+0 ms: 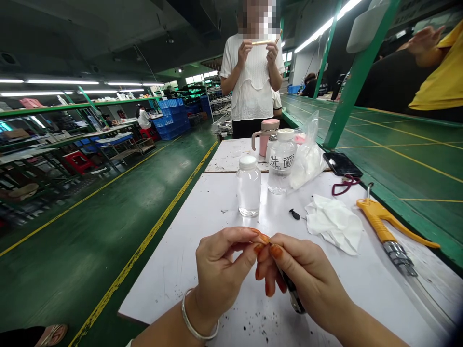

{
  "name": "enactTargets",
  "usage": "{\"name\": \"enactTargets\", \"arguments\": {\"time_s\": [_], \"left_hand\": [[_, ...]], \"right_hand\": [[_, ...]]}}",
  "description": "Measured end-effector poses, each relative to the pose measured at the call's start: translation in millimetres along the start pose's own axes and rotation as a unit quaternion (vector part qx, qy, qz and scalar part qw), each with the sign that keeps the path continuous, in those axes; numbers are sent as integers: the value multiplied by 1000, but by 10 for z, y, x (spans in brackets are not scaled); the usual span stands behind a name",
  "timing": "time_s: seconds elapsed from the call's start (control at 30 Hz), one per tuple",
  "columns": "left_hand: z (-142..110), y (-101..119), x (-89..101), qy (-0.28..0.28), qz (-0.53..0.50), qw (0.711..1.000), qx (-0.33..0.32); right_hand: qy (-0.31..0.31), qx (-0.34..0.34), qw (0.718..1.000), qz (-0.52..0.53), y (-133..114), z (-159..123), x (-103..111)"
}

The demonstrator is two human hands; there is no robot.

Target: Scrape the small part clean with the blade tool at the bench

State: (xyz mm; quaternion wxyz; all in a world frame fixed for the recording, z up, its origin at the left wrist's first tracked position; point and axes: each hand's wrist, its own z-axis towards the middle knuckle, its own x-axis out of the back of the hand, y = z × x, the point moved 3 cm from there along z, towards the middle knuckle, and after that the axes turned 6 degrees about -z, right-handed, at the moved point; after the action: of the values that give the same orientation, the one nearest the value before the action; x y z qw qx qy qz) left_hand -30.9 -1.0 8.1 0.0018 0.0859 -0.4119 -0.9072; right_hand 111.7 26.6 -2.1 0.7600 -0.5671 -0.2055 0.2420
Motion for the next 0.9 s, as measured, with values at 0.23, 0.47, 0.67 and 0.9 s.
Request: {"name": "enactTargets", "arguments": {"time_s": [0.23,0.47,0.67,0.9], "left_hand": [[-4,-8,4,-1,2,1000,2],[-13,-19,5,-20,-12,1000,-2],[-3,1,-2,-23,-7,1000,-18],[-3,26,2,-27,1,999,-46]], "right_hand": [[-5,1,1000,-2,6,-15,7],[-7,7,1000,-1,1,-1,3],[-10,13,1000,8,-21,-3,4],[-13,54,998,-3,-9,-22,8]]}}
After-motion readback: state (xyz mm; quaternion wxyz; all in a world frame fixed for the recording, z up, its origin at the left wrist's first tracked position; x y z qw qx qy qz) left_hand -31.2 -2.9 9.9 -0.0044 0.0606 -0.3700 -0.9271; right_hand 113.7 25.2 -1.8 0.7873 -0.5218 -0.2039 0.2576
